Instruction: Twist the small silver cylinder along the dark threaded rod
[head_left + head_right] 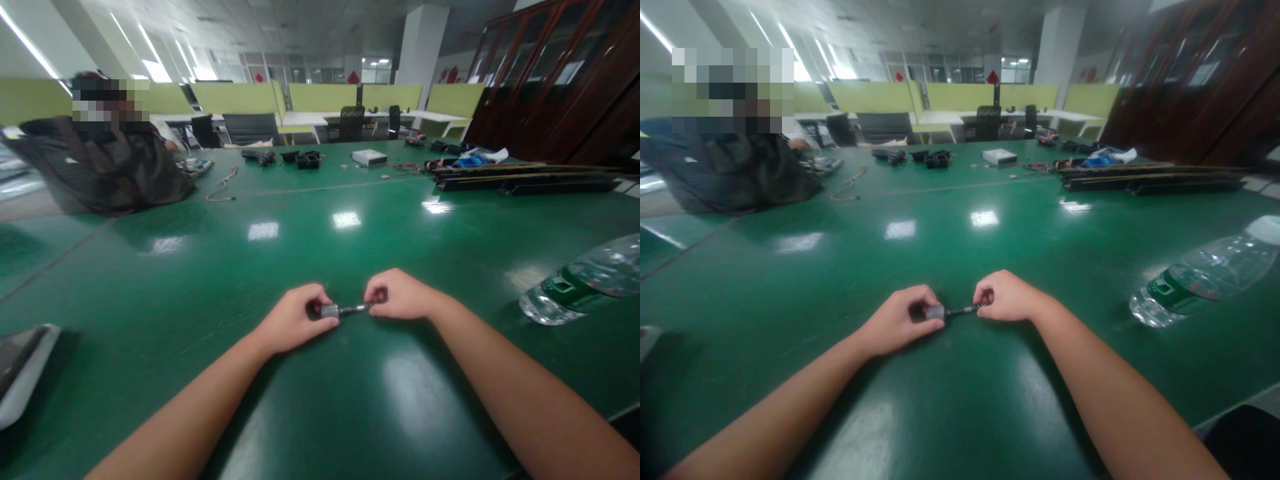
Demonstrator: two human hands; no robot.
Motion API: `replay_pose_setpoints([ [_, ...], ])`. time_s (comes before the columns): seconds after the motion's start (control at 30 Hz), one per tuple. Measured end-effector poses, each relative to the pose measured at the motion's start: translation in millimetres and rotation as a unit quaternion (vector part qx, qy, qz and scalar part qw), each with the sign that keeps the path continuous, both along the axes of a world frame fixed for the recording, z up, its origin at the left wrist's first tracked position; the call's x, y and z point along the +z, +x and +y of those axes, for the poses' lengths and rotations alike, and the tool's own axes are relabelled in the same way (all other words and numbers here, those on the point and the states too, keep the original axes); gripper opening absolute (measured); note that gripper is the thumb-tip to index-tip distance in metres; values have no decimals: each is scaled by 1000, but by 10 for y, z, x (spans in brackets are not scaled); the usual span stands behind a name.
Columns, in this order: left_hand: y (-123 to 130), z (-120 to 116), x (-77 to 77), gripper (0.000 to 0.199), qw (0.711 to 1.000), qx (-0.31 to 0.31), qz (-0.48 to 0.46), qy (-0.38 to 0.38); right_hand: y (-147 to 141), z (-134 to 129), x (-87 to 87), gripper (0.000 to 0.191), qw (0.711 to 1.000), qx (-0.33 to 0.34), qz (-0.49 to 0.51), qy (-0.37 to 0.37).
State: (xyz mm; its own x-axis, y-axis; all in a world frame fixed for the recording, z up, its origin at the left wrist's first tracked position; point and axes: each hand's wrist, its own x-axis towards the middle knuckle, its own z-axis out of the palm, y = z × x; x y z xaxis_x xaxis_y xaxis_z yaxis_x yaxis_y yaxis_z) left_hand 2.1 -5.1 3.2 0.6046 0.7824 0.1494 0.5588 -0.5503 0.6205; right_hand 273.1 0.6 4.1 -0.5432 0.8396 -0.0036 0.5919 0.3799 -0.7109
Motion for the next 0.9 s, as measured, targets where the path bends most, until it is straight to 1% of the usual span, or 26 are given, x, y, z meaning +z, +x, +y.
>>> replay_pose_setpoints([
  [0.1, 4, -3, 6, 22, 1000, 1, 2, -1, 56, 19, 20, 16, 1000, -11, -5, -17],
  [0.27, 5, -1, 9, 21, 1000, -1, 1, -1, 58, 26, -2, 17, 1000, -8, 0, -31],
  [0.47, -8, 12, -16, 21, 1000, -3, -6, 1, -14, 20, -53, 18, 999, 12, 33, -19],
  [0.53, -10, 15, -28, 21, 1000, -2, -11, 1, -79, 13, -83, 20, 999, 6, 50, -16],
  [0.57, -10, 15, -35, 22, 1000, 0, -13, -2, -122, 6, -101, 20, 998, -8, 58, -13],
  [0.67, -11, 15, -49, 23, 1000, 10, -23, -10, -279, -26, -161, 19, 996, -37, 74, 12],
  [0.8, -14, 11, -41, 25, 1000, 8, -28, -8, -430, -71, -199, 12, 994, -16, 70, 87],
  [0.9, -16, 9, -25, 21, 999, 5, -29, -14, -450, -85, -198, 12, 991, -1, 57, 119],
])
